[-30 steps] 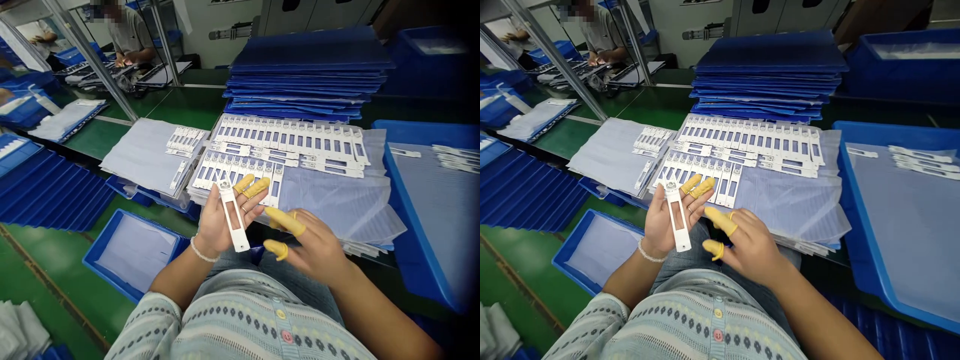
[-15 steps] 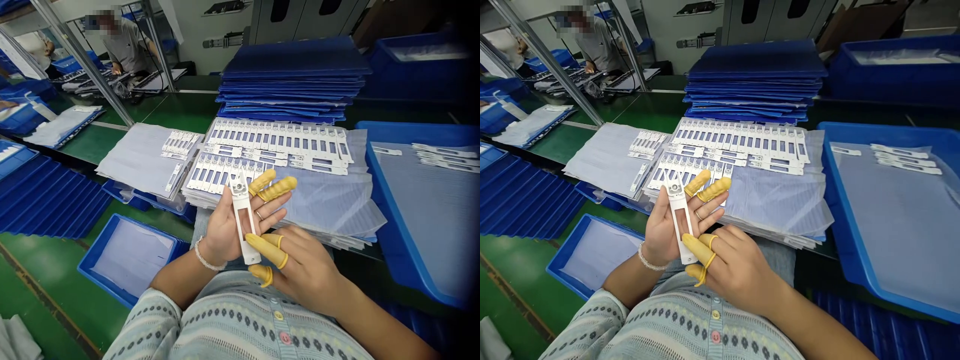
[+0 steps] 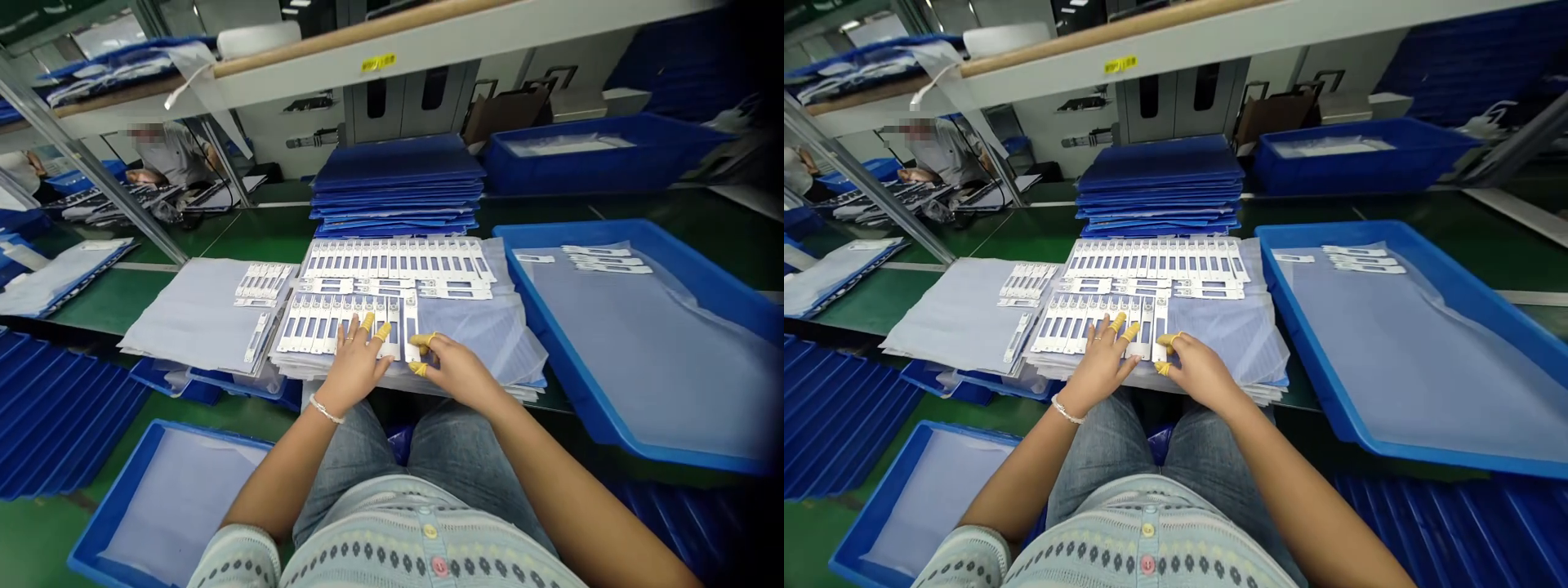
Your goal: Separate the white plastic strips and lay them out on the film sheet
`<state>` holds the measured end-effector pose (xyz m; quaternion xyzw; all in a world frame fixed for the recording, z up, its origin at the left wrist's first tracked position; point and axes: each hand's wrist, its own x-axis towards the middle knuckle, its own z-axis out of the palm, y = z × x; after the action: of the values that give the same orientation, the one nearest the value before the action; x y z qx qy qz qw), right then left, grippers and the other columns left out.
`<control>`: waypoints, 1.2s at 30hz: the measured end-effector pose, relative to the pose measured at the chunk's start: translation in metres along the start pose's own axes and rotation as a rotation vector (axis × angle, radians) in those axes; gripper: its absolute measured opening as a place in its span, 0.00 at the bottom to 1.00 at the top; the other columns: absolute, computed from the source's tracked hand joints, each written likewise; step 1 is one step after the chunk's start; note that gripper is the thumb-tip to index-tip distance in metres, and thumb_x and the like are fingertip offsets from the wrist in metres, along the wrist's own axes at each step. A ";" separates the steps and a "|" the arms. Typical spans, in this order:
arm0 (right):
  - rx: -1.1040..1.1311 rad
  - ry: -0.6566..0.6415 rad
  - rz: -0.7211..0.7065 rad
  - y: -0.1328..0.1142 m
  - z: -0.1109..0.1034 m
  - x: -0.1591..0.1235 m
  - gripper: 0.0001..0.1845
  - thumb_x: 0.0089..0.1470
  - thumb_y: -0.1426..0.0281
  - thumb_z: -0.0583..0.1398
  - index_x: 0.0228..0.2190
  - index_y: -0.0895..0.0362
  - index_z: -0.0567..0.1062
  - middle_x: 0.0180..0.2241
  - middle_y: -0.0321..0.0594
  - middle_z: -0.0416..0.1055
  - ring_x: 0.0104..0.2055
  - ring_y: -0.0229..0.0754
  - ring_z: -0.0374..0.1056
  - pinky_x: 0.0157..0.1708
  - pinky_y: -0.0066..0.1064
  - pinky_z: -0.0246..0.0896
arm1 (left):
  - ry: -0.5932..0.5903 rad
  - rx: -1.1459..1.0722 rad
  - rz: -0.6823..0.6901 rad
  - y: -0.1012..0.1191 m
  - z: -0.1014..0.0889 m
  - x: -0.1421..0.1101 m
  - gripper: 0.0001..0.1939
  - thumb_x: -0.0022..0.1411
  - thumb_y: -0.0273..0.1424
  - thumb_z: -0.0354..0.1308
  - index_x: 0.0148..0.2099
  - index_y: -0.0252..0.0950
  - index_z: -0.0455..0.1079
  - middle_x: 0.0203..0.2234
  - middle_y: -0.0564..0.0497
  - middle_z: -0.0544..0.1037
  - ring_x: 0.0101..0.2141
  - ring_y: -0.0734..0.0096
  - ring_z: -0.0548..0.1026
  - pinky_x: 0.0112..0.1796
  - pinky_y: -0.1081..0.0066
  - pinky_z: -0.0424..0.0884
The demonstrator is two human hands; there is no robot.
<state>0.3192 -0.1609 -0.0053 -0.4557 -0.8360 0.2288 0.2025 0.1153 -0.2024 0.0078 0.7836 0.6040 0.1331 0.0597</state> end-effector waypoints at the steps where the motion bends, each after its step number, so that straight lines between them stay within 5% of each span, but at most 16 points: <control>1: -0.012 -0.029 0.027 0.002 0.001 0.002 0.17 0.51 0.71 0.61 0.45 0.59 0.72 0.38 0.43 0.71 0.37 0.44 0.69 0.39 0.34 0.64 | -0.019 0.048 0.009 0.000 0.002 0.002 0.27 0.66 0.39 0.50 0.64 0.38 0.56 0.64 0.39 0.56 0.65 0.43 0.45 0.60 0.38 0.43; 9: -0.043 -0.124 0.045 0.000 0.003 0.012 0.17 0.52 0.72 0.61 0.45 0.59 0.73 0.40 0.43 0.70 0.41 0.44 0.68 0.39 0.31 0.60 | -0.046 0.137 0.081 -0.006 0.004 0.012 0.23 0.63 0.39 0.56 0.59 0.45 0.63 0.60 0.45 0.65 0.63 0.44 0.54 0.56 0.28 0.41; 31: -0.191 -0.190 -0.044 -0.009 -0.006 0.014 0.20 0.53 0.69 0.60 0.48 0.60 0.72 0.43 0.47 0.68 0.39 0.47 0.69 0.36 0.33 0.61 | -0.020 0.131 0.167 -0.016 0.015 0.013 0.20 0.64 0.36 0.53 0.58 0.39 0.64 0.58 0.40 0.67 0.60 0.53 0.61 0.58 0.40 0.53; 36: -0.208 -0.165 -0.059 -0.012 -0.022 0.006 0.21 0.53 0.64 0.62 0.47 0.60 0.73 0.41 0.47 0.69 0.38 0.48 0.69 0.33 0.33 0.62 | 0.181 0.090 0.198 -0.023 0.022 0.005 0.21 0.65 0.34 0.50 0.59 0.42 0.63 0.60 0.41 0.64 0.61 0.48 0.59 0.57 0.37 0.53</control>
<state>0.3206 -0.1573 0.0203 -0.4293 -0.8820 0.1715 0.0915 0.1016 -0.1899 -0.0187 0.8260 0.5320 0.1812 -0.0439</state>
